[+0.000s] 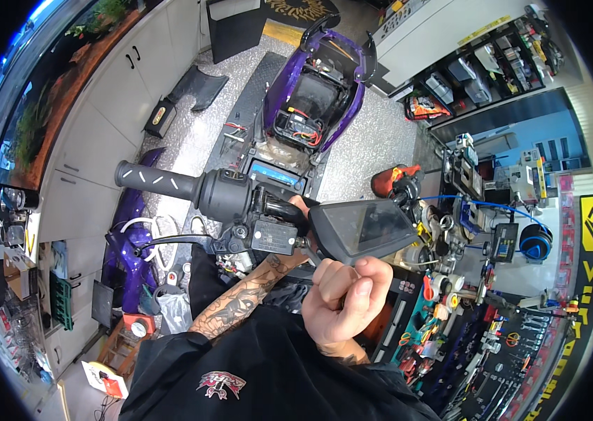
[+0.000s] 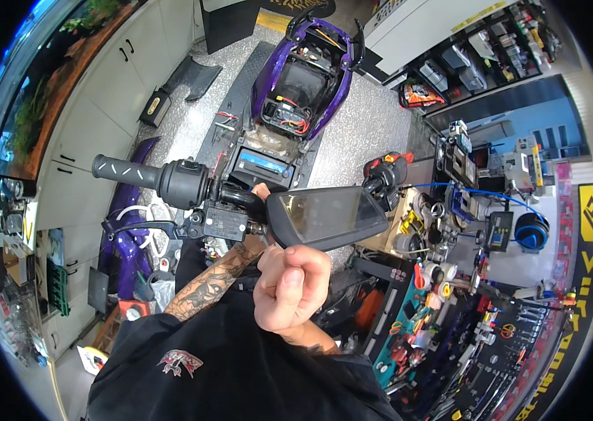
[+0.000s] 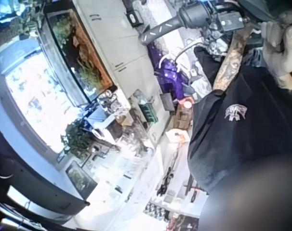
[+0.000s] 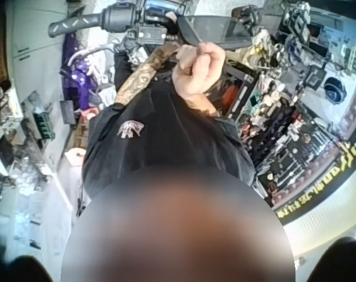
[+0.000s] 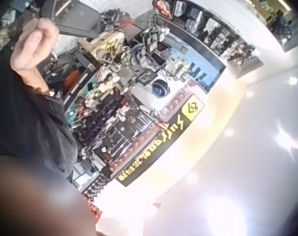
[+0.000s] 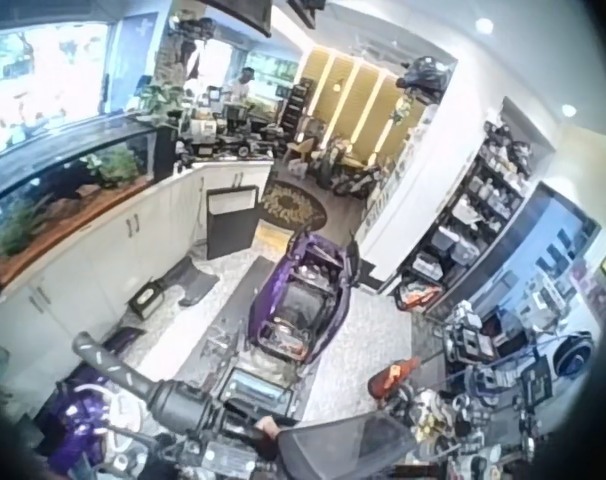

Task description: The person works on a purple motorcycle in a workshop, using a screwdriver to adjust components near the handlebar and dashboard. They wipe the dashboard with a cloth and then connect and organize electrical wires within the handlebar assembly.

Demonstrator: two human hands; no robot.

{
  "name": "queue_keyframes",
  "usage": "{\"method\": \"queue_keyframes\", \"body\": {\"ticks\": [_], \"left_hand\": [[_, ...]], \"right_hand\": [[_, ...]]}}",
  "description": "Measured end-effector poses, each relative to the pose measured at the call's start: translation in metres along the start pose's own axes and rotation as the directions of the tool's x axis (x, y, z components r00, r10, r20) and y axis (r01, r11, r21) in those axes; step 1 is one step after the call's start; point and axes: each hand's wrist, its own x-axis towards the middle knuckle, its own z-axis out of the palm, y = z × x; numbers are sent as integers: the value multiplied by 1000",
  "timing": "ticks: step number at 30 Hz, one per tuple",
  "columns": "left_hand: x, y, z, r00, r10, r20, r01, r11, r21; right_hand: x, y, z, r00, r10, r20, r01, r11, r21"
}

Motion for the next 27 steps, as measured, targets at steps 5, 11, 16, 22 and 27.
{"method": "queue_keyframes", "body": {"ticks": [5, 11, 16, 22, 27], "left_hand": [[2, 16, -15, 998, 3, 69, 2, 998, -67], [5, 2, -21, 989, 26, 143, 25, 938, -345], [0, -18, -26, 977, 25, 211, 52, 935, -351], [44, -17, -50, 835, 309, 455, -143, 921, -363], [78, -5, -33, 746, 464, 478, -229, 852, -470]], "right_hand": [[-5, -1, 9, 994, -109, 23, 110, 991, -81], [-15, 10, -7, 986, -169, 6, 167, 980, 103], [-11, 23, -16, 949, -164, 270, 273, 855, -440], [-1, -23, -19, 962, -231, 148, 229, 973, 32], [-44, -42, -40, 426, 904, -46, -867, 393, -305]]}}
